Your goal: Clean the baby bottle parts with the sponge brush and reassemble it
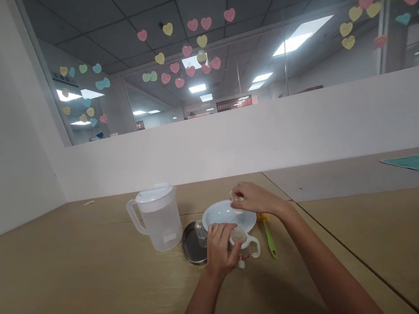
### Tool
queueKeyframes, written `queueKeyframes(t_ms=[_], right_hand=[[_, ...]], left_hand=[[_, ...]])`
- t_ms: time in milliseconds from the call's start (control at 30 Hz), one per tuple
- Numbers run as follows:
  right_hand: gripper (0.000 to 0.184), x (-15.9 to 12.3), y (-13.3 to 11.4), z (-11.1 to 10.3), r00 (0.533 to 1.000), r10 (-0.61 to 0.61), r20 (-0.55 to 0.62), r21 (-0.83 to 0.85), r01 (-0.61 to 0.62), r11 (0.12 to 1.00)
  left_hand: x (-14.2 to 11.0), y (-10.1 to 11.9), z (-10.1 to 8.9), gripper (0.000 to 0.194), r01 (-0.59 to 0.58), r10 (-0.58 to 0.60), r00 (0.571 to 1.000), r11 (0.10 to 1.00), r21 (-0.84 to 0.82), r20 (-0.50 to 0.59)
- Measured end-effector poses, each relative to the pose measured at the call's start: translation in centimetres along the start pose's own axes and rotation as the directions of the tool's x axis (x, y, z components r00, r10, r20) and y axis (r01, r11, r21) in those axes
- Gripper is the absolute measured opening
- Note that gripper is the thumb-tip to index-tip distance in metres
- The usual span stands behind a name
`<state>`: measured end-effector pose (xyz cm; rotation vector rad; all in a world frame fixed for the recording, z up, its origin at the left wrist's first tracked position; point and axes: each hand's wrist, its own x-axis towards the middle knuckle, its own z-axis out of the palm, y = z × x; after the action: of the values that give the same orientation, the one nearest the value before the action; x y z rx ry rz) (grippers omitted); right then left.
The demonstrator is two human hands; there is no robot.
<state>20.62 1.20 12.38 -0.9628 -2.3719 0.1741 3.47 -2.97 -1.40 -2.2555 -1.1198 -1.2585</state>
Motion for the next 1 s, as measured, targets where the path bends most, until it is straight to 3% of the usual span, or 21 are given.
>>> queueKeyframes(t_ms=[133, 300, 500, 700, 1000], right_hand=[[0.019, -1.1, -0.5, -1.6, 1.000, 0.019, -0.006, 0.115, -0.018, 0.993], [0.016, -1.9, -0.6, -2.7, 0.998, 0.051, 0.032, 0.055, -0.052, 0.997], [0.011, -1.5, -0.3, -1.8, 0.967, 0.065, 0.246, -0.004, -0.066, 0.998], [0.014, -1.0, -0.6, -0.6, 0.941, 0.098, 0.325, -0.028, -0.095, 0.995], [0.010, -0.9, -1.4, -0.5, 0.931, 0.092, 0.353, -0.067, -0.073, 0.995]], left_hand=[[0.0, -0.1, -0.1, 0.032, -0.019, 0.019, 1.000, 1.000, -0.013, 0.021], [0.0, -0.2, 0.1, 0.031, -0.025, 0.024, 1.000, 1.000, 0.006, 0.014], [-0.1, 0.0, 0.3, 0.029, 0.004, -0.004, 1.000, 1.000, -0.005, 0.003], [0.0, 0.4, 0.0, 0.027, 0.055, -0.054, 0.998, 0.996, -0.069, 0.022], [0.1, 0.4, 0.0, 0.020, 0.062, -0.065, 0.996, 0.996, -0.060, -0.054]])
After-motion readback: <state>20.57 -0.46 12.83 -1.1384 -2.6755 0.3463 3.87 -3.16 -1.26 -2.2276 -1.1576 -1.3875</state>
